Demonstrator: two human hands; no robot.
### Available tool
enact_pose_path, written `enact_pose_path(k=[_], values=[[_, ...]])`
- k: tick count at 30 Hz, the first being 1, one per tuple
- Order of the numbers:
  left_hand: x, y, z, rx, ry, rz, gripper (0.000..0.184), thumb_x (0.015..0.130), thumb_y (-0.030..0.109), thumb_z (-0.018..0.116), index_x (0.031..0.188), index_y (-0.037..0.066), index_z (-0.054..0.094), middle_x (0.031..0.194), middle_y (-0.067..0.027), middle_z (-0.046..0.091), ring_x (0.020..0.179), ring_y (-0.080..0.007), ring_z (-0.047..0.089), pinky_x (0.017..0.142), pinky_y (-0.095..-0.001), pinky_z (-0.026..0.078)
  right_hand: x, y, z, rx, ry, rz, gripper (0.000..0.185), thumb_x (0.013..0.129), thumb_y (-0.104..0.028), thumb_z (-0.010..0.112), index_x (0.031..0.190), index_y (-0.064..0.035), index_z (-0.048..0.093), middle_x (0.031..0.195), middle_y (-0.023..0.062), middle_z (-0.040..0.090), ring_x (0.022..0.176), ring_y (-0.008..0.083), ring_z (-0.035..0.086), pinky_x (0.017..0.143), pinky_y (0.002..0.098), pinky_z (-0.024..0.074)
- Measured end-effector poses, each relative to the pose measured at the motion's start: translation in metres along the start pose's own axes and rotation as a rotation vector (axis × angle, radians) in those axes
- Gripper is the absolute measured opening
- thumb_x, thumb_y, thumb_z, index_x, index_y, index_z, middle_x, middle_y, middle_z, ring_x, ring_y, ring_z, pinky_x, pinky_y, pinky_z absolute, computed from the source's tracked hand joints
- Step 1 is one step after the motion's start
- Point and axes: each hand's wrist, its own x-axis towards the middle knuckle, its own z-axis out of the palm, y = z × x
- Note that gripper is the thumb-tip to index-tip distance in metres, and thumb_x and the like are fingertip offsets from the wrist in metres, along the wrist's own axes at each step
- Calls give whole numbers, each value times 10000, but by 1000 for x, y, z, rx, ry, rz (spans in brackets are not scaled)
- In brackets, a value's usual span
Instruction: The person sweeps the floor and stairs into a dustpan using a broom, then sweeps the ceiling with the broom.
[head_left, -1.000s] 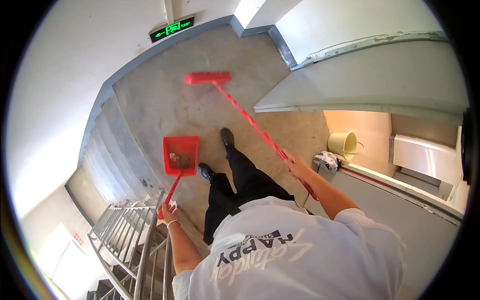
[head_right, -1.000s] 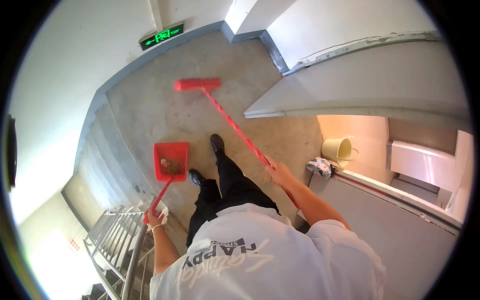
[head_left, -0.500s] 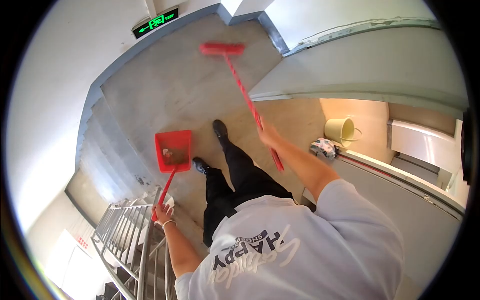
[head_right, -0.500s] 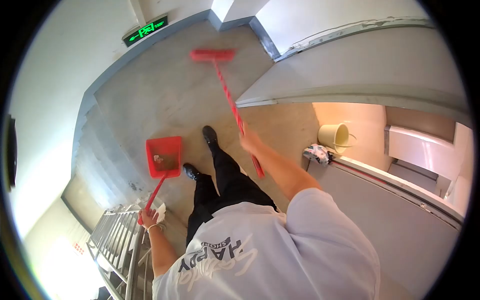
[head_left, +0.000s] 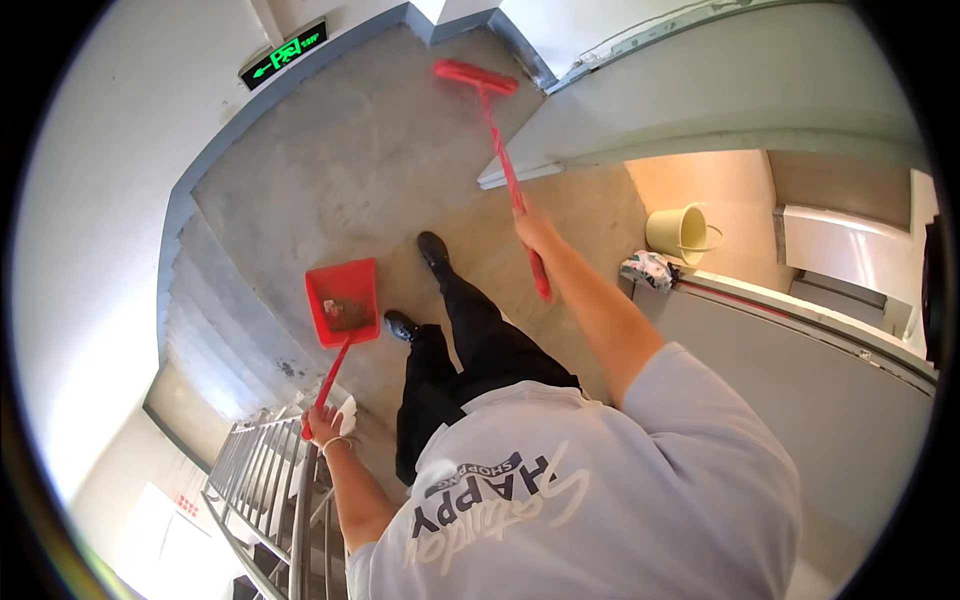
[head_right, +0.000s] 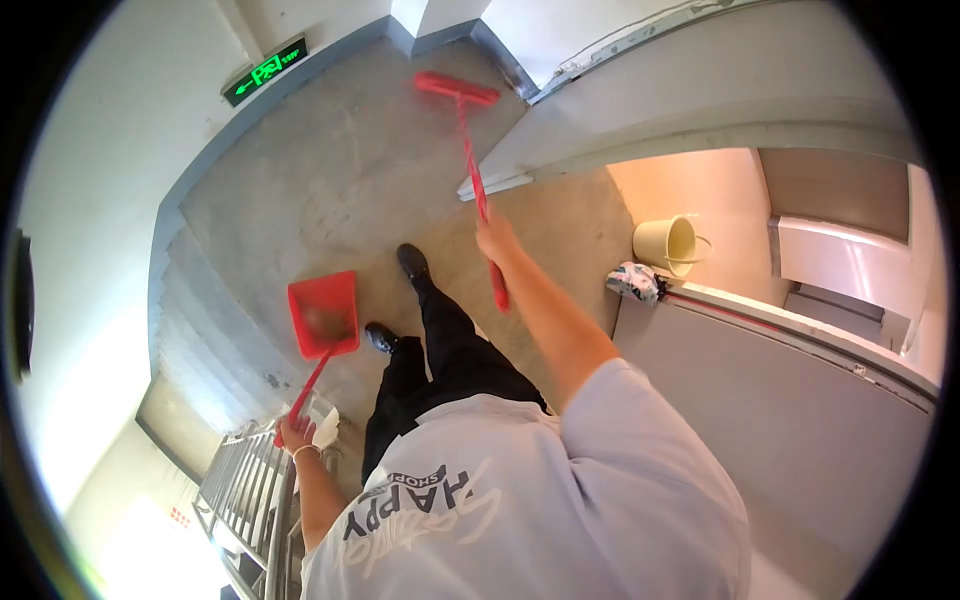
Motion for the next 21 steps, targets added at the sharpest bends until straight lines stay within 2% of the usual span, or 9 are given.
enact_pose_path(k=[2,5,7,8,11,13,15,17,21], values=[[-1,0,-1,-1,-20,1,319,799,278,552,1067,162,423,831,-110,567,670,-268,597,508,-380,509,14,-47,5,212,-34,220,349,850,-171,414,1172,-37,405,830,214,603,625,327,618,548,425,482],[-1,0,-4,41,-106,55,300,798,255,545,1050,136,432,774,-103,570,627,-240,594,488,-348,500,17,-80,28,327,22,330,330,833,-128,424,1138,-3,417,811,223,600,614,321,620,525,419,483],[-3,0,-6,69,-116,80,276,799,248,545,1029,132,445,761,-99,571,616,-231,592,474,-335,493,11,-78,50,431,6,437,300,819,-90,432,1099,19,419,724,216,591,560,312,612,464,408,471],[-4,1,-4,93,-130,107,252,800,241,544,1008,127,458,747,-95,571,605,-223,589,460,-321,485,2,-77,61,437,15,441,300,819,-90,432,1099,19,419,724,216,591,560,312,612,464,408,471],[1,3,-4,101,-145,121,207,804,226,532,976,128,472,733,-85,563,581,-207,579,446,-313,475,-48,-76,84,610,-82,368,113,831,-89,386,902,-8,420,485,124,460,357,239,478,312,387,367],[3,5,-7,110,-200,125,205,804,223,529,977,131,470,721,-82,558,574,-205,575,444,-312,473,-119,-111,60,951,-101,431,153,839,-103,396,986,-62,402,469,88,416,352,210,444,315,357,353],[0,8,-2,120,-166,125,195,798,226,531,958,131,473,685,-71,542,558,-201,567,437,-306,468,-170,-119,33,1158,-264,502,231,851,-121,394,1081,-128,375,507,47,405,375,160,418,338,320,357],[-1,9,-1,118,-173,126,190,794,232,534,945,133,475,679,-67,536,552,-198,563,432,-303,465,-205,-105,4,1224,-425,537,247,862,-147,397,1109,-161,396,571,18,424,409,106,412,367,281,372],[12,7,1,116,-199,116,178,788,251,536,915,140,480,690,-60,530,545,-193,557,422,-303,456,-245,-101,-78,1032,-457,452,253,858,-159,403,1103,-148,462,575,9,430,414,88,418,366,264,371]])
